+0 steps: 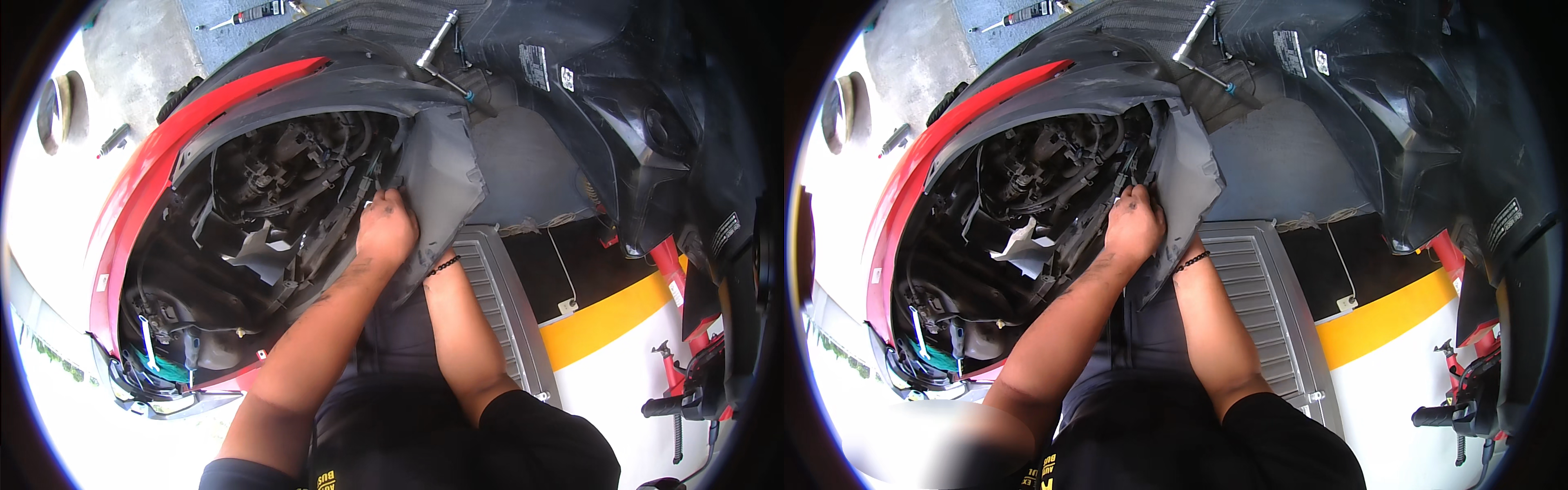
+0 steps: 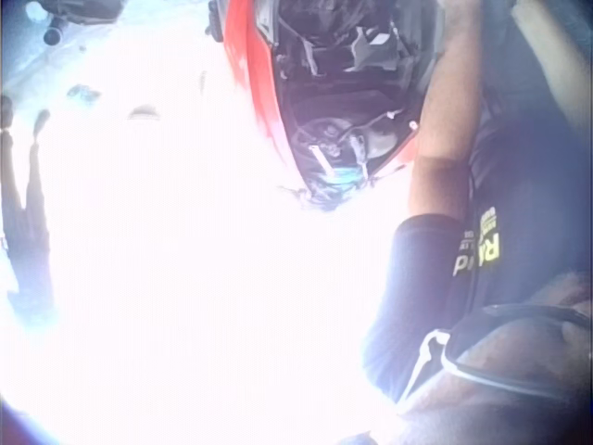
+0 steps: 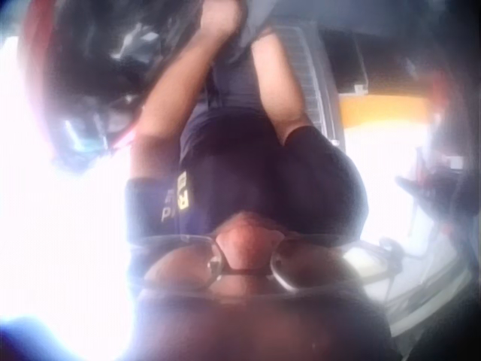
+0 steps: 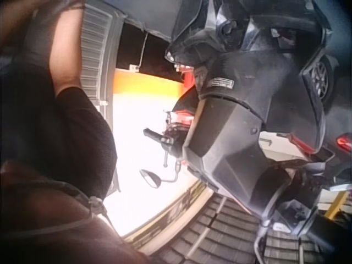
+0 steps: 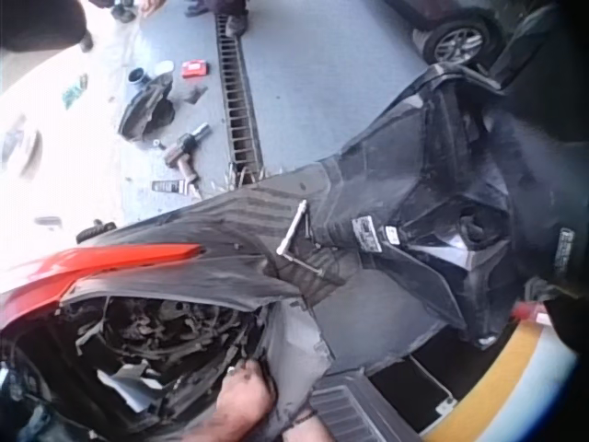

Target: The person disassembles the body panel of a red scooter using a socket wrench and a screwdriver, removing bolts and prying the plastic clips to detach the panel.

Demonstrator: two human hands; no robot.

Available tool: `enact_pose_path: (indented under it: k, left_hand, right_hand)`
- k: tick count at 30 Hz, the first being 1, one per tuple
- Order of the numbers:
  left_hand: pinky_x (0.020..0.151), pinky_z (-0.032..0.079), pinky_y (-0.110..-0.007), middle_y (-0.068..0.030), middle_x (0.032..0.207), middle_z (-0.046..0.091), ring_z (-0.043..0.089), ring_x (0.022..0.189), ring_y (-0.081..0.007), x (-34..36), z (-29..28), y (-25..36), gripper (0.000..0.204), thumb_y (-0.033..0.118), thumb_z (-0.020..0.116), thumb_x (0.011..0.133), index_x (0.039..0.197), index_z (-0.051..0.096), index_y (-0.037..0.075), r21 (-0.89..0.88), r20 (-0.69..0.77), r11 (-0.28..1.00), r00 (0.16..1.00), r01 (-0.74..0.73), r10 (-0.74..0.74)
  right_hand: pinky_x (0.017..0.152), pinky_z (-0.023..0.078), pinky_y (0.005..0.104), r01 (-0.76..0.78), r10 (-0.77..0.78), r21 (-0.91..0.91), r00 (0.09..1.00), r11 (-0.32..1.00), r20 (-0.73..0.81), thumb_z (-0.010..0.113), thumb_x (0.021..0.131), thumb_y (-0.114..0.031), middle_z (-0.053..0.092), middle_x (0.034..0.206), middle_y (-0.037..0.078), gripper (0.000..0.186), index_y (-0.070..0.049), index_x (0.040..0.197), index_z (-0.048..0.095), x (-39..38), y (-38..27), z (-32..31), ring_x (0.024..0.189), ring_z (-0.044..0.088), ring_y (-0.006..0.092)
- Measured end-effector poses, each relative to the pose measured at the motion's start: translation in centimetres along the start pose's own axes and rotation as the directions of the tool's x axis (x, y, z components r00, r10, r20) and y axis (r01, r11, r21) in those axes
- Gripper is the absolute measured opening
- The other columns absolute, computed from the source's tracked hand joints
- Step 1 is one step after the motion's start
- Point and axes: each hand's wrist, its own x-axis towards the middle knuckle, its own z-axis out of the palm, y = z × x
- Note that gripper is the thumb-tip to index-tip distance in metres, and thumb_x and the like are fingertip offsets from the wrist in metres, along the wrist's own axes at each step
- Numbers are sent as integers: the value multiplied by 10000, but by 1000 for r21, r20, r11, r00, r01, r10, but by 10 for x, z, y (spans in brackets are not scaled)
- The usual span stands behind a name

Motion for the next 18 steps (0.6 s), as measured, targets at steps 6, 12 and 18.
enact_pose_path:
  k: [6,12,18]
  left_hand:
    - [901,488,-474,-269,1069,599,600,1007,-429,-2,6,-6,261,162,561,843,1010,532,-37,-78,-141,992,986,-95,84]
    - [895,478,-490,-282,1061,599,595,1010,-432,-2,8,-6,221,149,495,917,1013,539,-45,-109,-131,994,991,8,-22]
    - [917,481,-469,-264,1100,597,598,1026,-418,-1,7,-12,255,155,476,924,1066,571,-36,-152,-123,985,990,-85,66]
  right_hand:
    - [985,461,338,16,-16,-28,1000,999,-9,439,1006,-387,593,1234,74,436,-68,1293,517,-10,-5,-1,1129,566,183]
    - [988,459,337,-4,2,-70,1000,998,-27,434,1008,-395,586,1250,74,449,-67,1307,506,-6,-7,-5,1142,559,183]
    - [992,457,337,-15,11,-82,999,997,-39,429,1010,-403,578,1266,73,462,-67,1320,496,-9,6,-11,1156,552,183]
